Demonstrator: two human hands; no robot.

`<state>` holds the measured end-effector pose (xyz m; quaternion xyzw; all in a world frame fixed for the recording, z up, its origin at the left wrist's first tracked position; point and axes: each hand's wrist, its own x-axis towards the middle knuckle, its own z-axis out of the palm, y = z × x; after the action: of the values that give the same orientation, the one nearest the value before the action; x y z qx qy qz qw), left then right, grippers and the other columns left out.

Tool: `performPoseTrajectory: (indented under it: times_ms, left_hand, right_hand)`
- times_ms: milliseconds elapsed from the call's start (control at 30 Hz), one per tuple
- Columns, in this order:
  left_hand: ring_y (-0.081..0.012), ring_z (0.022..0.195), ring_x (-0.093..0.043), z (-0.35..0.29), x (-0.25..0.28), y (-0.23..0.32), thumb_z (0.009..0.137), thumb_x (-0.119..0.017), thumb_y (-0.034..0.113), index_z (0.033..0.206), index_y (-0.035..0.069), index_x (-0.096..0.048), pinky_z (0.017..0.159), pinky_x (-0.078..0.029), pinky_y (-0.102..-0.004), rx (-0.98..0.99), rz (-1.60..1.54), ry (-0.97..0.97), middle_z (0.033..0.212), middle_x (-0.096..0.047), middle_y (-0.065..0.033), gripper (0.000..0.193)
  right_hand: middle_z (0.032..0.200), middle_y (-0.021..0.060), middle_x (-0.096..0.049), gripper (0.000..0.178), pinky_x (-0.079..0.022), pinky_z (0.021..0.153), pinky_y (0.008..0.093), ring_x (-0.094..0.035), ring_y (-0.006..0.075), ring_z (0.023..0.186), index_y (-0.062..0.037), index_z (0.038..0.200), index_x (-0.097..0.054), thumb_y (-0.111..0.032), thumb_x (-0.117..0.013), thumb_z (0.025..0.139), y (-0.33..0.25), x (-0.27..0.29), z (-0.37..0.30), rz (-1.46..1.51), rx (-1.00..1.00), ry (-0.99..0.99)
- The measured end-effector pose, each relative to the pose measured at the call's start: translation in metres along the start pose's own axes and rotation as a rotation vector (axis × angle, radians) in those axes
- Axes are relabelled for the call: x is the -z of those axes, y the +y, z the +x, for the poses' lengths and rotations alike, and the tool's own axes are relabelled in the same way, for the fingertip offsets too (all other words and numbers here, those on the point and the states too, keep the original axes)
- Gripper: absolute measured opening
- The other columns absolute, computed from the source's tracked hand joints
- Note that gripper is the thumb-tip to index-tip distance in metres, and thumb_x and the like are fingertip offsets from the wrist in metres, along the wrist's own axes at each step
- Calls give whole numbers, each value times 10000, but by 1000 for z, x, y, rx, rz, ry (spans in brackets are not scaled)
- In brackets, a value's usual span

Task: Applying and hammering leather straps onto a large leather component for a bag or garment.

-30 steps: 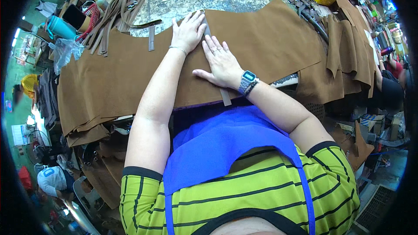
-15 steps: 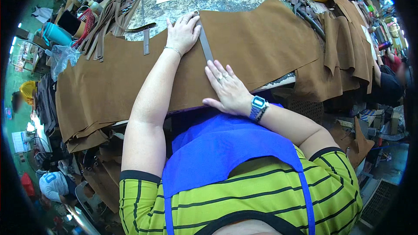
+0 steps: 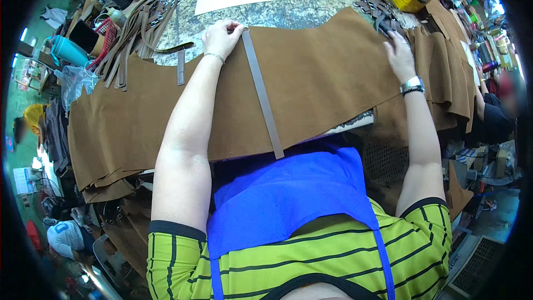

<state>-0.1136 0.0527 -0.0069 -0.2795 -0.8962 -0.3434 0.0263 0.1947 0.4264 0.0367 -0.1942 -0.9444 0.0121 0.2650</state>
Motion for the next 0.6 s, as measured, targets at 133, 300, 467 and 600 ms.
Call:
performPoseTrajectory:
  times_ms: [133,300,467,600]
  left_hand:
    - [-208,896,-614,-3,1,-1,798,-640,425,865,223,-730,903,-343,-371,-13,10,59,896,-670,-17,232]
    - [-200,893,-612,-6,6,8,804,-638,422,853,219,-734,910,-329,-360,25,40,28,909,-669,-19,230]
    - [-193,903,-609,-6,2,1,817,-607,364,867,226,-731,926,-316,-357,30,-39,52,879,-676,-29,192]
    - [-193,897,-607,-6,6,4,808,-583,344,887,234,-726,933,-309,-349,27,-79,42,866,-675,-22,197]
  right_hand:
    - [1145,127,-564,350,-489,844,442,-561,324,1030,-135,1177,-543,-255,-604,854,37,-5,6,-325,-142,-138]
    - [1111,117,-576,355,-494,825,440,-567,305,1039,-159,1196,-500,-319,-555,884,46,-16,22,-521,-196,-288]
    - [1102,176,-587,355,-461,851,469,-555,352,1052,-92,1188,-465,-323,-491,919,55,-8,32,-328,-153,-248]
    - [1042,221,-608,331,-467,783,439,-600,369,937,-49,1123,-498,-319,-511,932,13,1,41,74,-145,111]
